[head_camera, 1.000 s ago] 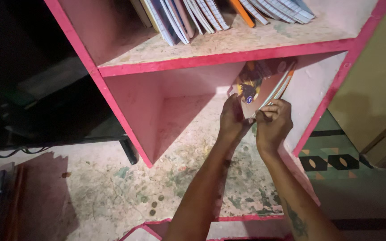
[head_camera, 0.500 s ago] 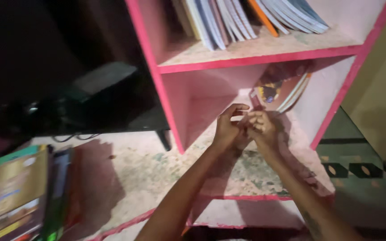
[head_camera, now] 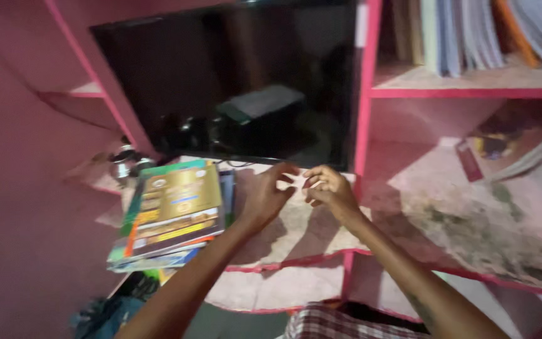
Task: The person organizes a bookshelf by taking various books and notebooks from a pile and placing them upright onto the shelf one at a time.
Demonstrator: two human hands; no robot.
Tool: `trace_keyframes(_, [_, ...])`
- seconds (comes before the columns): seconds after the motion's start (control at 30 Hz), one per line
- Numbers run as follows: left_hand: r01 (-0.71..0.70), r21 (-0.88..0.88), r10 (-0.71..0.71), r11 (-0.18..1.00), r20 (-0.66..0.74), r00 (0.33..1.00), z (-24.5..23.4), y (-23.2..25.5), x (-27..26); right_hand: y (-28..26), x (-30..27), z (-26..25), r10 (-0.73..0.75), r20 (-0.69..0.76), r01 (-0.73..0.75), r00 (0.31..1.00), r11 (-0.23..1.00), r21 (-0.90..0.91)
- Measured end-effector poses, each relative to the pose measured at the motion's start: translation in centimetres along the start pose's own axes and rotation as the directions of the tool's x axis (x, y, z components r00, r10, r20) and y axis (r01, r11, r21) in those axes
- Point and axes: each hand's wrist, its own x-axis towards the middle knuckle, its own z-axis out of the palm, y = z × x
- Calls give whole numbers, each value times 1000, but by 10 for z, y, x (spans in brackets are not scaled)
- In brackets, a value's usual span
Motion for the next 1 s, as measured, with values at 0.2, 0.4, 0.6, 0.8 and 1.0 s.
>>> trace_keyframes(0.2, [236,313,-127,920,-331,935,-127,-59,-52,-13,25,116,104,124,-103,987,995,-10])
trace_keyframes(0.4, [657,530,-391,536,-534,749,-200,-76,-89,-11,40,195,342,27,-330,939,922,-202])
trace_keyframes(0.6, [766,520,-496,379,-585,642,-196,-57,-103,25,57,204,348,18,-342,937,929,-139])
trace_keyframes(0.8, [751,526,-596,399,-473,648,-165,-50,-87,21,57,172,451,210,-472,867,880,57])
trace_keyframes(1.0, [642,585,-641,495,-253,725,-118,-51,-64,-20,34,135,423,92,-431,901,898,86])
